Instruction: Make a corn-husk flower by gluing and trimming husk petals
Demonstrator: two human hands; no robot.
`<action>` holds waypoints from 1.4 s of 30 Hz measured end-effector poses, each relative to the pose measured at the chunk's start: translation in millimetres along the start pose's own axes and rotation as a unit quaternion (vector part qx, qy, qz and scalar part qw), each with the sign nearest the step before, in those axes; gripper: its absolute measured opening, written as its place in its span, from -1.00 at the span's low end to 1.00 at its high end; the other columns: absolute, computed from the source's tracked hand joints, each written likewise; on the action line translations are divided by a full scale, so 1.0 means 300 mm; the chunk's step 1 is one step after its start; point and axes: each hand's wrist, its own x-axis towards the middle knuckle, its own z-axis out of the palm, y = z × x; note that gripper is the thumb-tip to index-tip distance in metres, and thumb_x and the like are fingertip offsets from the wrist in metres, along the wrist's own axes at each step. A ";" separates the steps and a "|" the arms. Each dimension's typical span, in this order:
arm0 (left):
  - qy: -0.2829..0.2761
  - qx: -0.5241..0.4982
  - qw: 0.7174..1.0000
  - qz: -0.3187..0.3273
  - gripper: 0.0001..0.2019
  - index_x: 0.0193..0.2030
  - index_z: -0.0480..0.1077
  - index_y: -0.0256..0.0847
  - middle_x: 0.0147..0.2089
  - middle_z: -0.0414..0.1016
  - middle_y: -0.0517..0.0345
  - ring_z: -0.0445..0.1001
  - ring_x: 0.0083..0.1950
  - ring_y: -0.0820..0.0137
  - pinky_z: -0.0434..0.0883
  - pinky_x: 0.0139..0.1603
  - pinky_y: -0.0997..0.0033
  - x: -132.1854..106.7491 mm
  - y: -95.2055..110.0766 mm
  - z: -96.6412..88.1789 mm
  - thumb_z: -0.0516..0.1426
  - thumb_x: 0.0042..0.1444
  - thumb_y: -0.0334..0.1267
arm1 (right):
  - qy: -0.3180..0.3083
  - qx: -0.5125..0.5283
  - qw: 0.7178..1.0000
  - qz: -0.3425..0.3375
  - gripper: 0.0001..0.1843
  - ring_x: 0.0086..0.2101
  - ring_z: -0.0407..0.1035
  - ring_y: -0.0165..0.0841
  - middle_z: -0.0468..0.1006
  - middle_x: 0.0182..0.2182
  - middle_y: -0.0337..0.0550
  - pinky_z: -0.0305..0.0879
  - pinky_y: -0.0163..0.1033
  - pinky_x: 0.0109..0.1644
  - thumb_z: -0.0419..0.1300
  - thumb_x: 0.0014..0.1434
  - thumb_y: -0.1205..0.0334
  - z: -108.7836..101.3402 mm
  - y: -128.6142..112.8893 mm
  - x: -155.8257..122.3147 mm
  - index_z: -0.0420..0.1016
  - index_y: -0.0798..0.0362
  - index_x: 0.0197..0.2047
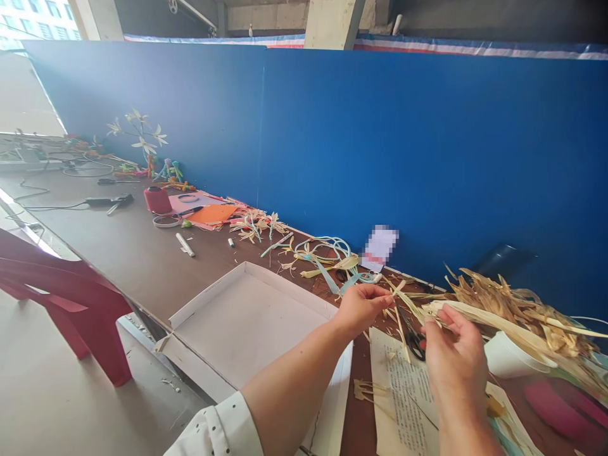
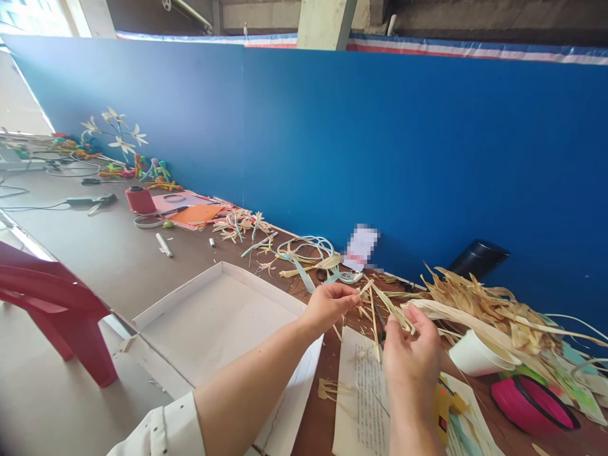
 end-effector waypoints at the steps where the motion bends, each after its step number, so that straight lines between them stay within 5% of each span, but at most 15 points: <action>1: 0.009 -0.006 1.000 0.005 -0.75 -0.37 0.52 -0.32 -0.44 0.48 0.14 0.25 -0.48 0.58 0.20 -0.41 0.52 0.002 0.001 -0.002 0.28 -0.11 -0.15 | -0.005 -0.032 0.999 -0.008 -0.41 -0.37 0.44 -0.26 0.49 -0.05 0.00 0.33 -0.19 -0.33 0.18 0.05 -0.03 -0.020 0.002 0.009 0.38 0.03 0.12; 9: 0.065 -0.016 0.997 0.032 -0.80 -0.34 0.53 -0.31 -0.45 0.48 0.16 0.28 -0.48 0.58 0.22 -0.40 0.53 0.014 -0.012 -0.006 0.26 -0.09 -0.22 | -0.135 -0.290 0.947 -0.033 -0.64 -0.38 0.42 -0.14 0.59 -0.36 -0.11 0.25 -0.13 -0.34 0.09 0.03 -0.12 -0.137 -0.064 0.060 0.56 -0.09 -0.28; 17: 0.057 -0.003 0.998 0.031 -0.81 -0.37 0.52 -0.31 -0.55 0.37 0.23 0.20 -0.54 0.60 0.17 -0.46 0.54 0.008 -0.007 -0.002 0.25 -0.08 -0.21 | -0.299 -0.395 0.868 -0.035 -0.65 -0.54 0.38 -0.26 0.52 -0.58 -0.18 0.12 -0.24 -0.47 0.09 0.06 -0.14 -0.095 0.070 0.062 0.55 -0.10 -0.45; 24: 0.053 0.014 0.998 0.027 -0.80 -0.37 0.52 -0.31 -0.54 0.37 0.23 0.21 -0.53 0.60 0.16 -0.46 0.55 0.003 -0.002 -0.001 0.26 -0.08 -0.19 | -0.330 -0.426 0.839 -0.072 -0.64 -0.56 0.33 -0.30 0.44 -0.65 -0.19 0.07 -0.27 -0.47 0.06 0.11 -0.07 -0.056 0.117 0.019 0.47 -0.06 -0.54; 34: 0.060 0.055 0.997 0.017 -0.82 -0.37 0.54 -0.28 -0.49 0.41 0.22 0.23 -0.50 0.58 0.18 -0.45 0.55 -0.006 0.012 -0.003 0.24 -0.05 -0.20 | -0.297 -0.367 0.878 -0.085 -0.80 -0.53 0.38 -0.24 0.49 -0.60 -0.13 0.13 -0.22 -0.45 0.10 0.04 0.12 -0.065 0.109 0.044 0.52 -0.09 -0.49; 42: 0.054 0.068 0.996 0.010 -0.79 -0.34 0.54 -0.28 -0.49 0.41 0.21 0.20 -0.53 0.59 0.16 -0.49 0.54 -0.005 0.000 -0.005 0.24 -0.05 -0.16 | -0.345 -0.453 0.822 -0.029 -0.74 -0.48 0.41 -0.19 0.50 -0.55 -0.08 0.15 -0.17 -0.44 0.08 0.04 0.08 -0.020 0.035 0.057 0.50 -0.06 -0.56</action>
